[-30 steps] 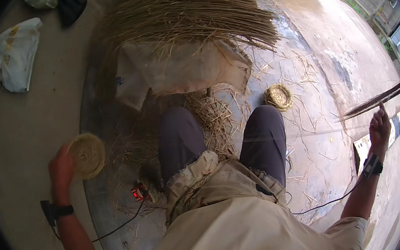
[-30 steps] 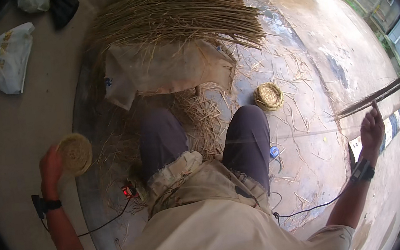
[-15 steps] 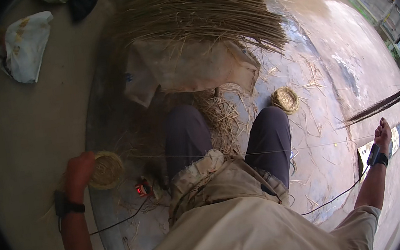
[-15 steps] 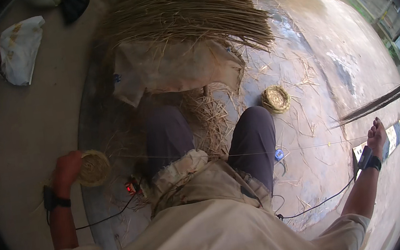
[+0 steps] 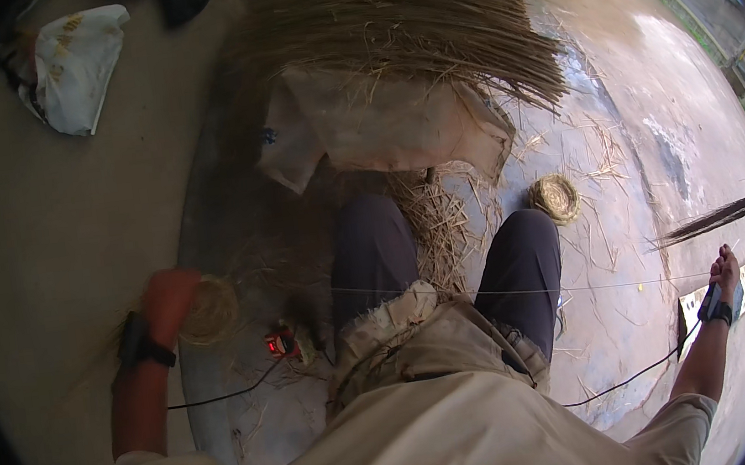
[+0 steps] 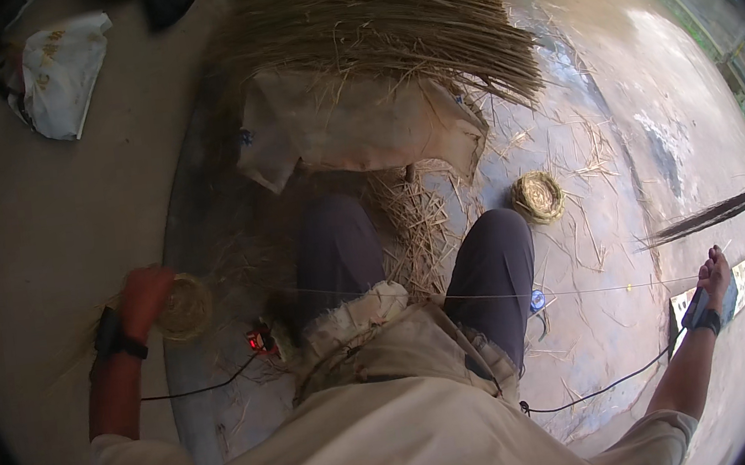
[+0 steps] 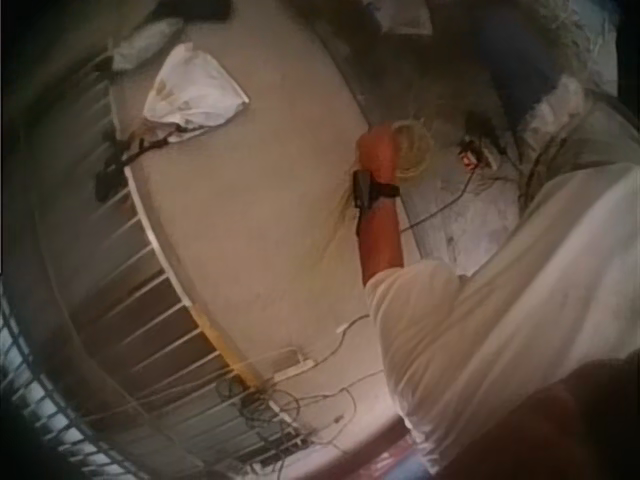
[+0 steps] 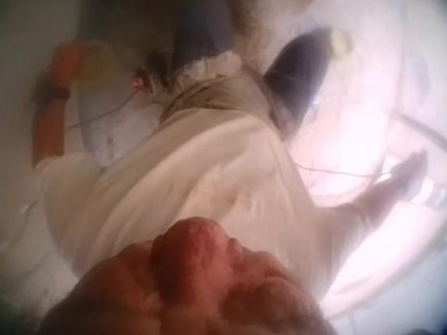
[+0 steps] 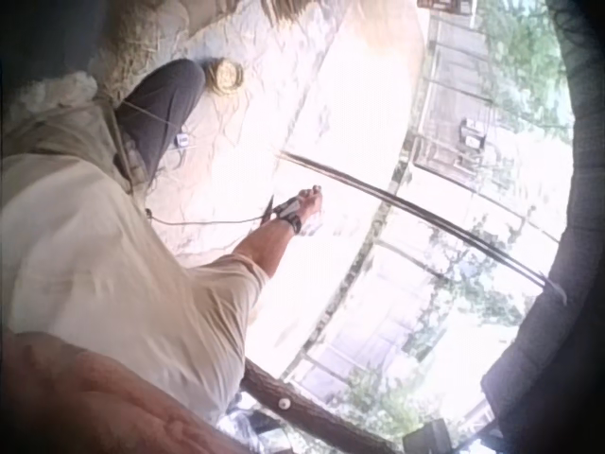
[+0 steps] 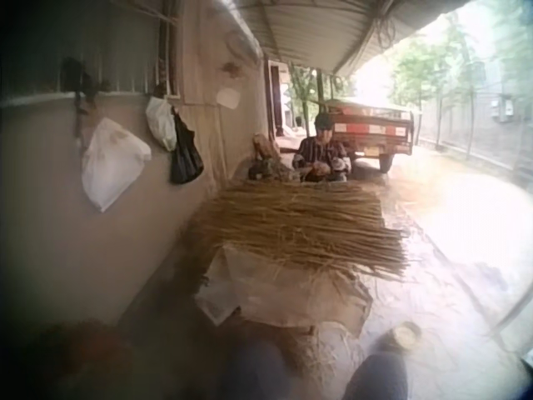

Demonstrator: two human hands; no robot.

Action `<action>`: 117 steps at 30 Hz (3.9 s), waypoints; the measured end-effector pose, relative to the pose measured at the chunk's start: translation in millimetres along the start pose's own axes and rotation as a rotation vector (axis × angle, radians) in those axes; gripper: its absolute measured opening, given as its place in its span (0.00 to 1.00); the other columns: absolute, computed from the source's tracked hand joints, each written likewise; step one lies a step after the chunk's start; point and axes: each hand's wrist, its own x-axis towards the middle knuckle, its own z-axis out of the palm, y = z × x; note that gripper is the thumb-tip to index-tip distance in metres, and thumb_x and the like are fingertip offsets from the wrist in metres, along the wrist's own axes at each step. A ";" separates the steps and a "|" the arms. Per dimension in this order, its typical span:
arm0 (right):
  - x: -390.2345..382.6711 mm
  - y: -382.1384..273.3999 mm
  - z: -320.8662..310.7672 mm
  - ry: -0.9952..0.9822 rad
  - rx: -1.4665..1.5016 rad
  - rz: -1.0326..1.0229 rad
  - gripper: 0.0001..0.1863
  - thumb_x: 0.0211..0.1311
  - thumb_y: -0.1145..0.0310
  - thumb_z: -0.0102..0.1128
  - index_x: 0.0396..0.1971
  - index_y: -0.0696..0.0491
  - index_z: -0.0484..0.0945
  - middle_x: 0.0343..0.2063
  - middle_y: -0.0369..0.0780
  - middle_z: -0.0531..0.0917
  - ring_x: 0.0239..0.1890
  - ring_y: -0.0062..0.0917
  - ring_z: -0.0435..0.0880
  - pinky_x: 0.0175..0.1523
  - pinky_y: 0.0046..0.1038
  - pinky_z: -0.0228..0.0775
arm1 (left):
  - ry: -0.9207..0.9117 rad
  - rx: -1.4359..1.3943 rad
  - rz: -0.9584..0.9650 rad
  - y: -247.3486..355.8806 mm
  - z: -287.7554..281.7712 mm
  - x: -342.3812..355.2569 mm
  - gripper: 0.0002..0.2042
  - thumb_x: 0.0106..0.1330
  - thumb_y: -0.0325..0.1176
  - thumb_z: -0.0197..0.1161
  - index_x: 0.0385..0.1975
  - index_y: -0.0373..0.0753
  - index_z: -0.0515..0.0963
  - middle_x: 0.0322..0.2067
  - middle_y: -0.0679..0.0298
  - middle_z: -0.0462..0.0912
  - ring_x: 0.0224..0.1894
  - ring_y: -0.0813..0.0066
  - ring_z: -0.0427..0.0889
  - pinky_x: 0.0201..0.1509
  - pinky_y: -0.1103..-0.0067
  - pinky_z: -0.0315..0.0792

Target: Weaving a small circular basket from straw coils using a needle and thread.

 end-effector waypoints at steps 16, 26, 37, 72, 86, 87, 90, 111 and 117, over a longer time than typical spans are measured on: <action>-454.1 -75.8 315.5 -1.138 -0.294 -0.286 0.09 0.70 0.72 0.61 0.44 0.60 0.84 0.35 0.36 0.83 0.32 0.20 0.78 0.37 0.28 0.70 | -0.001 -0.575 0.556 222.0 -129.3 80.7 0.10 0.64 0.33 0.66 0.42 0.40 0.78 0.33 0.55 0.85 0.35 0.51 0.87 0.36 0.61 0.80; -555.5 16.7 405.2 -1.385 -0.385 -0.375 0.07 0.71 0.73 0.65 0.42 0.61 0.84 0.31 0.47 0.83 0.32 0.34 0.83 0.41 0.34 0.75 | 0.119 -0.754 0.481 231.8 -108.6 80.9 0.14 0.71 0.46 0.67 0.34 0.41 0.77 0.27 0.57 0.82 0.29 0.52 0.85 0.30 0.62 0.78; -565.1 48.7 438.9 -1.284 -0.355 -0.305 0.10 0.69 0.71 0.67 0.47 0.57 0.85 0.39 0.46 0.85 0.40 0.34 0.86 0.47 0.32 0.77 | 0.184 -0.727 0.524 234.7 -108.4 85.6 0.11 0.66 0.40 0.72 0.34 0.41 0.79 0.23 0.62 0.77 0.22 0.61 0.82 0.24 0.68 0.76; -569.4 -14.5 382.0 -1.495 -0.497 -0.658 0.19 0.66 0.76 0.67 0.56 0.53 0.84 0.25 0.41 0.83 0.25 0.37 0.85 0.30 0.36 0.76 | 0.153 -0.693 0.456 242.1 -122.6 71.3 0.12 0.60 0.33 0.73 0.41 0.39 0.82 0.25 0.60 0.79 0.25 0.60 0.83 0.25 0.65 0.74; -569.2 -22.9 380.0 -1.480 -0.586 -0.772 0.19 0.66 0.74 0.67 0.57 0.50 0.84 0.23 0.38 0.82 0.23 0.35 0.84 0.26 0.36 0.75 | 0.213 -0.630 0.492 244.6 -125.2 70.6 0.12 0.65 0.40 0.73 0.39 0.41 0.79 0.23 0.65 0.74 0.22 0.68 0.81 0.23 0.69 0.75; -569.9 -22.5 380.3 -1.479 -0.579 -0.771 0.19 0.66 0.74 0.67 0.57 0.50 0.84 0.23 0.38 0.82 0.23 0.35 0.84 0.26 0.36 0.75 | 0.209 -0.627 0.494 244.3 -125.3 70.5 0.12 0.64 0.40 0.73 0.39 0.41 0.80 0.23 0.65 0.74 0.22 0.68 0.81 0.23 0.69 0.75; -571.7 -18.7 381.1 -1.472 -0.537 -0.776 0.21 0.65 0.75 0.67 0.58 0.50 0.84 0.22 0.38 0.81 0.22 0.34 0.83 0.26 0.35 0.74 | 0.203 -0.624 0.497 243.3 -125.9 70.4 0.12 0.64 0.39 0.73 0.39 0.41 0.80 0.23 0.64 0.74 0.22 0.67 0.81 0.23 0.69 0.75; -575.1 3.1 380.9 -1.422 -0.372 -0.869 0.28 0.61 0.78 0.71 0.62 0.49 0.82 0.19 0.36 0.75 0.19 0.30 0.79 0.24 0.34 0.72 | 0.201 -0.670 0.478 243.5 -123.3 69.4 0.11 0.65 0.38 0.72 0.40 0.40 0.80 0.24 0.63 0.77 0.23 0.65 0.83 0.23 0.68 0.76; -577.8 8.6 382.4 -1.423 -0.294 -0.882 0.27 0.60 0.81 0.70 0.61 0.53 0.82 0.20 0.37 0.75 0.19 0.30 0.80 0.24 0.34 0.73 | 0.196 -0.660 0.460 243.8 -123.7 68.9 0.10 0.67 0.38 0.71 0.37 0.40 0.79 0.24 0.62 0.77 0.23 0.63 0.83 0.24 0.67 0.76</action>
